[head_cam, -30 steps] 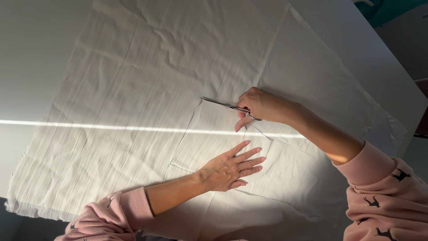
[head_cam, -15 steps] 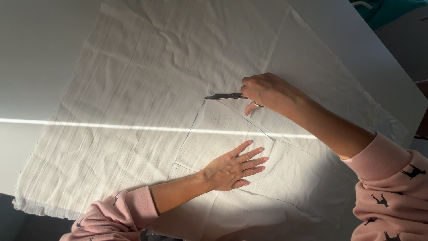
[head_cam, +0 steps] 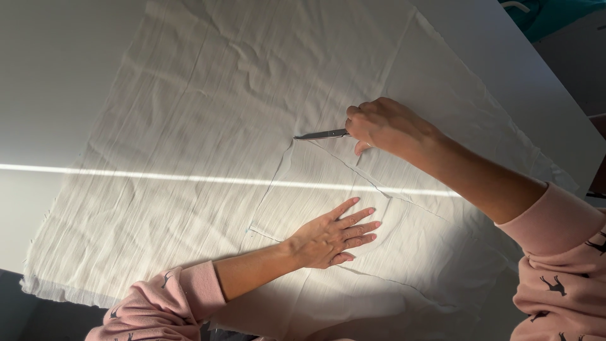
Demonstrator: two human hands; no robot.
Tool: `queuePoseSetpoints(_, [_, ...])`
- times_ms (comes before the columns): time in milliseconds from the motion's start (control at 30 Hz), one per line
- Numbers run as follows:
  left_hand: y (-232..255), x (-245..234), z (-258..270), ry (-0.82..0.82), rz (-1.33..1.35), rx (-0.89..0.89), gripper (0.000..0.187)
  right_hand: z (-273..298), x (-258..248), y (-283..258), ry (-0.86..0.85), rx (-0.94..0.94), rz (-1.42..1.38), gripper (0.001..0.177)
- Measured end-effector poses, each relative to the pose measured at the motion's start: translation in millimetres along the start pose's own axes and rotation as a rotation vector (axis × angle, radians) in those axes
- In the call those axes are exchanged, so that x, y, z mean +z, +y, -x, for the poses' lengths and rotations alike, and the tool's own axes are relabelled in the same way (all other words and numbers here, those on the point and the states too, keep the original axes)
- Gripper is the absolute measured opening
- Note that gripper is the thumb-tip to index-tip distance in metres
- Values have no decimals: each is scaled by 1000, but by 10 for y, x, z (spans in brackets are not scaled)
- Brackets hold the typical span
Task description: The person uses shears to cut a large piece of white fabric laid out on a white table. They follow pre-drawn lines on the fabric, cutting along the edges to separate sections. The person adjusts the fabric and repositions the shears multiple times to complete the cuts.
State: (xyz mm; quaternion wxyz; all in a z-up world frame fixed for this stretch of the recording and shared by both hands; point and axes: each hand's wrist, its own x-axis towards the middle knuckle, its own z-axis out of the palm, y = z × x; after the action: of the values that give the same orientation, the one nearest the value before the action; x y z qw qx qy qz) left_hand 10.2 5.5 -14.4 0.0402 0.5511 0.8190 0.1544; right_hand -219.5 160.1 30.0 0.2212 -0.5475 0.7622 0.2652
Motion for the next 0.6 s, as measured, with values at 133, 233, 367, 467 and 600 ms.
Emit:
queuePoseSetpoints(133, [-3, -40, 6, -12, -1, 0, 61, 25, -118, -72, 10, -2, 47, 49])
queuePoseSetpoints(233, [3, -33, -2, -13, -7, -3, 61, 46, -352, -145, -120, 61, -9, 48])
queuePoseSetpoints(367, [-22, -38, 8, 62, 15, 8, 65, 410, -562, -167, -111, 198, -486, 60])
queuePoseSetpoints(467, [-30, -233, 35, 78, 45, -17, 64, 783, -780, -504, -119, 263, -942, 38])
queuePoseSetpoints(600, [141, -314, 186, -86, -1, -106, 71, 883, -829, -1239, 26, 475, -1475, 31])
